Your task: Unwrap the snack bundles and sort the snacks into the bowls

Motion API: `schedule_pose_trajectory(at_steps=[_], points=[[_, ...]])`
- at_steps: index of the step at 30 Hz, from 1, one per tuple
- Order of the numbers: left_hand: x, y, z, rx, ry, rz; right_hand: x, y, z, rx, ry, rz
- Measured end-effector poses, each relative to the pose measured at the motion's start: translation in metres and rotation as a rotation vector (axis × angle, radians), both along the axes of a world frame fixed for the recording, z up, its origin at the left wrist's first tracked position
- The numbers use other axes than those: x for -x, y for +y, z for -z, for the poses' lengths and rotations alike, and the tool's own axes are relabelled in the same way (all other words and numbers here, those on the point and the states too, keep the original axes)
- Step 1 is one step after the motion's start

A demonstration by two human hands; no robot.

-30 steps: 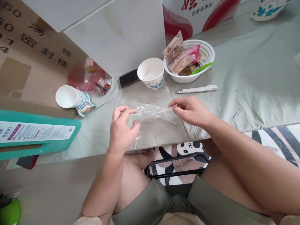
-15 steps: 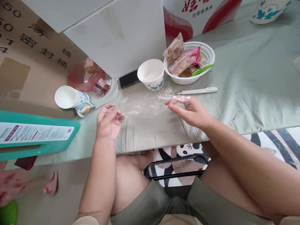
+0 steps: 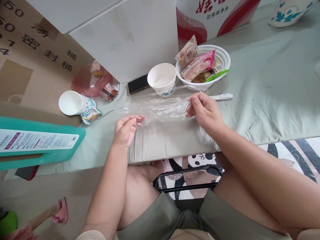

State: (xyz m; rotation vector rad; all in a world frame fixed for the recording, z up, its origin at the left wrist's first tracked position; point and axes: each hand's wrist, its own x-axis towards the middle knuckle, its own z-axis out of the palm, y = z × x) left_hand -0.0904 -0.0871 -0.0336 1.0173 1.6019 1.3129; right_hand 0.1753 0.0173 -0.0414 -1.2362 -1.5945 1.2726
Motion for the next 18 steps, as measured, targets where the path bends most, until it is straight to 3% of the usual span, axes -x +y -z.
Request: schedule_pose_trajectory(at_steps=[3,6,13,18], points=[[0.000,0.002,-0.006,0.043,-0.168,-0.155,0.000,0.000,-0.003,0.048,-0.105,-0.017],[0.003,0.003,-0.011,0.076,-0.247,-0.192,-0.001,-0.002,-0.006,0.054,-0.221,-0.052],[0.004,-0.001,-0.011,0.193,-0.162,-0.078,-0.003,-0.001,-0.016,0.031,-0.332,-0.041],[0.013,-0.005,-0.009,0.371,-0.080,0.127,-0.013,0.010,-0.018,-0.036,-0.567,0.033]])
